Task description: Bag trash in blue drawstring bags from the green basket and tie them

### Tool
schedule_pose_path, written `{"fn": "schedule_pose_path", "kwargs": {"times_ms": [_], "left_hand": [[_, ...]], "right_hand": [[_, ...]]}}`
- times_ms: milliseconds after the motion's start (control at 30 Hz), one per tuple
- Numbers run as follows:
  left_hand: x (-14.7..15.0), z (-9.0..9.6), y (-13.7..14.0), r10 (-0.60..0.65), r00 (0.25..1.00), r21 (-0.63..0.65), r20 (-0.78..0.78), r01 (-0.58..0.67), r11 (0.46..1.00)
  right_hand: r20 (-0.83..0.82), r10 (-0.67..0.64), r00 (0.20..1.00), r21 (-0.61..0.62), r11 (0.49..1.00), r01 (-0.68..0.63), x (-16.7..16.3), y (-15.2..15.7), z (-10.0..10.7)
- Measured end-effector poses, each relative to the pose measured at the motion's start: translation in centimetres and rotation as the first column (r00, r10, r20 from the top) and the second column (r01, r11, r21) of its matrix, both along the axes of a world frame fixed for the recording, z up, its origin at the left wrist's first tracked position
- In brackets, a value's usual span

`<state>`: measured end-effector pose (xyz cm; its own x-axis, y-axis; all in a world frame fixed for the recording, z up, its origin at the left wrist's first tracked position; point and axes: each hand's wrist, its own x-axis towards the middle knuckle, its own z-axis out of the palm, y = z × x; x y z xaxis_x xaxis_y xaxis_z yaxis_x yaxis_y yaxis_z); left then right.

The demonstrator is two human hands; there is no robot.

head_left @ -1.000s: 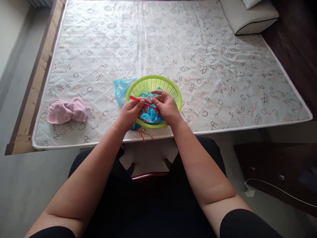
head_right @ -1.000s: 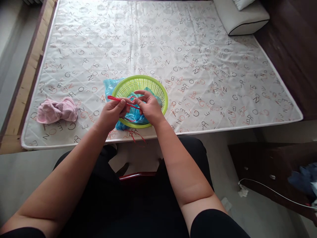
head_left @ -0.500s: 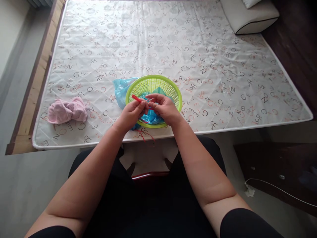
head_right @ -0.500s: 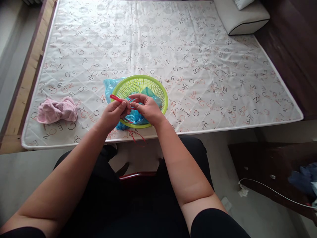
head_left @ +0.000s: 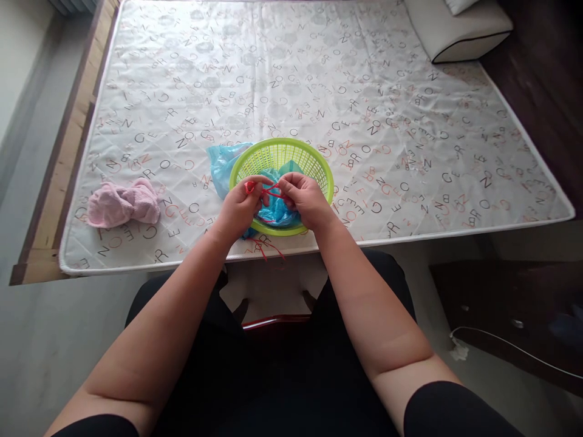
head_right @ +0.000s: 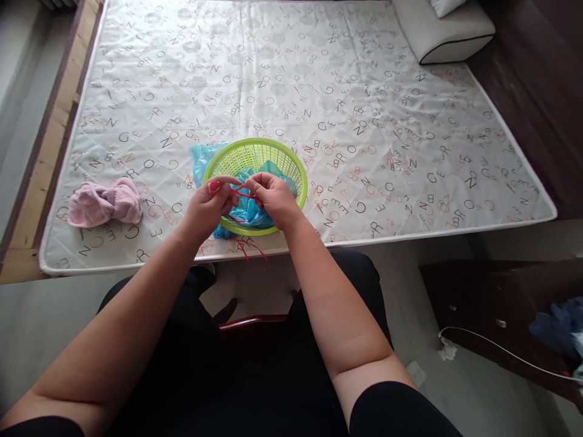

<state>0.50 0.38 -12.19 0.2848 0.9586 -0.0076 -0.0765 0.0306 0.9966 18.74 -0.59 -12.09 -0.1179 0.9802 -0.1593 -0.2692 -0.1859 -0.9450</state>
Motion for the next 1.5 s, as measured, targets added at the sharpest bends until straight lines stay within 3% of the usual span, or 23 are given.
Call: {"fn": "schedule_pose_path", "kwargs": {"times_ms": [167,400,667,900,1100,1500], "left_hand": [[-0.1,0.0,0.3,0.067,0.998,-0.018,-0.002,-0.067,0.998],[-0.1,-0.1,0.3,0.111,0.994,-0.016,-0.004,-0.111,0.994],[0.3,-0.4,0.2,0.157,0.987,0.042,-0.027,-0.156,0.987],[0.4,-0.6,0.1,0.156,0.988,0.069,-0.021,-0.154,0.986],[0.3,-0.8,-0.2,0.129,0.991,0.126,-0.029,-0.125,0.984],[0.6,-0.6,-0.4,0.160,0.986,0.156,-0.043,-0.151,0.976]], "right_hand": [[0.002,0.095,0.996,0.044,0.995,-0.095,0.6,0.0,-0.1],[0.221,0.247,0.943,0.023,0.966,-0.258,0.2,-0.6,0.7],[0.379,0.093,0.921,0.084,0.987,-0.134,0.0,-0.4,0.2],[0.343,0.131,0.930,0.073,0.984,-0.166,0.3,-0.2,-0.1],[0.136,0.286,0.949,-0.109,0.956,-0.272,0.1,-0.4,0.1],[0.091,0.118,0.989,-0.134,0.985,-0.105,0.0,0.1,-0.6]]}}
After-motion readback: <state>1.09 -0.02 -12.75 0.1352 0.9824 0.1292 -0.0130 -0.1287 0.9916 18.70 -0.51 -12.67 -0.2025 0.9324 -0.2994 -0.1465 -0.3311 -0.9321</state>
